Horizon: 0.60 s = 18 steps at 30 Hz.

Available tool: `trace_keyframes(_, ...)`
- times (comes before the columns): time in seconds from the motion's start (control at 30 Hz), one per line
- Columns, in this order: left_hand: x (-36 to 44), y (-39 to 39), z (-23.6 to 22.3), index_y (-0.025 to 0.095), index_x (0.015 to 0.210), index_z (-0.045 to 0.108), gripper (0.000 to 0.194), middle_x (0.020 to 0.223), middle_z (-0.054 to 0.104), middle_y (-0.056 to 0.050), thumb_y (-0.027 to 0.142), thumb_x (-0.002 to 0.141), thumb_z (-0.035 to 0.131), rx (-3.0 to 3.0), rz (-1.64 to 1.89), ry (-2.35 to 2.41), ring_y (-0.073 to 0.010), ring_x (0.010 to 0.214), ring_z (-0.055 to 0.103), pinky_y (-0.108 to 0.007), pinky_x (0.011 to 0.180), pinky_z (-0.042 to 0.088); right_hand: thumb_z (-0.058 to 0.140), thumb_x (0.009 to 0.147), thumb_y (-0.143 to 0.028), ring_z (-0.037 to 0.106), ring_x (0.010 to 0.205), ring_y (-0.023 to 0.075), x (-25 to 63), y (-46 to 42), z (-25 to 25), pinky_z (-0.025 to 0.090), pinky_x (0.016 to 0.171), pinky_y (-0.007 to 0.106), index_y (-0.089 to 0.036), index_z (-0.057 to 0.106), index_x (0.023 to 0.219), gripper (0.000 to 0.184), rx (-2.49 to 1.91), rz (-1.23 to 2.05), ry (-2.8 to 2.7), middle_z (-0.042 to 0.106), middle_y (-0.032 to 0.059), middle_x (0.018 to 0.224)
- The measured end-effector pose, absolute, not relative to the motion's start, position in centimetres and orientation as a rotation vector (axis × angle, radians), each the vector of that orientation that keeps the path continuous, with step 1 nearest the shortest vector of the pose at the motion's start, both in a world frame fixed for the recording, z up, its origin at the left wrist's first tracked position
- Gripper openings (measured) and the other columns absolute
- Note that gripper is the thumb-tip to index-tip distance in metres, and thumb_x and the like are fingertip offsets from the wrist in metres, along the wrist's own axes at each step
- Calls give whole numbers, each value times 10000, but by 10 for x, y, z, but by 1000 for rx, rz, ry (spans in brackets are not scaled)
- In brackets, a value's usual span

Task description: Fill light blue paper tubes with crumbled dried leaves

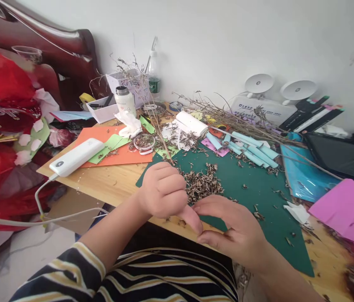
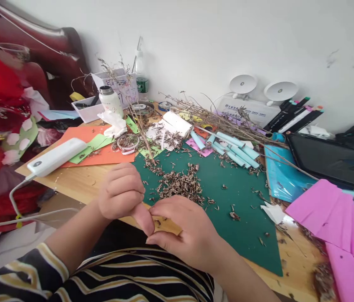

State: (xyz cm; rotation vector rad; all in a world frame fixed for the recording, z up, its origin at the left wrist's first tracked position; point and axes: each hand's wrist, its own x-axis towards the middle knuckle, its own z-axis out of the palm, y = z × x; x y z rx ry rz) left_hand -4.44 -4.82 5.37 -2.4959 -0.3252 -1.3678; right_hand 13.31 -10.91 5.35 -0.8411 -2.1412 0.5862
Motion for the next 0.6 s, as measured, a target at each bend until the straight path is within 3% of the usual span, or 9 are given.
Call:
trace_keyframes(0.17,-46,-37,73,170,472,360,477,432,392,35,565,667,543,-2457,-1241,-199,-103,457,411,-251,458,296,572,741,-332,576,752,128,132,-106,49,475,655,225,-218,511,937,235,-824,739,-1993,611,24,820)
trace_keyframes(0.3,-40,-28,96,177,506,362,412,476,417,34,477,743,518,-2464,-1116,-95,-101,464,394,-270,477,279,564,740,-178,551,747,125,132,-104,50,477,670,260,-235,460,1050,332,-724,765,-1858,574,23,815)
trace_keyframes(0.43,-32,-21,111,185,537,361,319,530,453,38,334,783,500,-2430,-1125,62,-101,492,405,-277,489,269,508,725,-38,531,761,132,135,-99,56,481,645,295,-227,457,1081,407,-548,624,-1855,541,46,835)
trace_keyframes(0.6,-28,-24,105,191,564,365,240,553,491,32,231,723,541,-2437,-1252,57,-122,530,465,-285,491,322,497,711,-13,520,715,127,143,-89,58,469,578,264,-168,475,1070,391,-456,411,-1950,537,62,784)
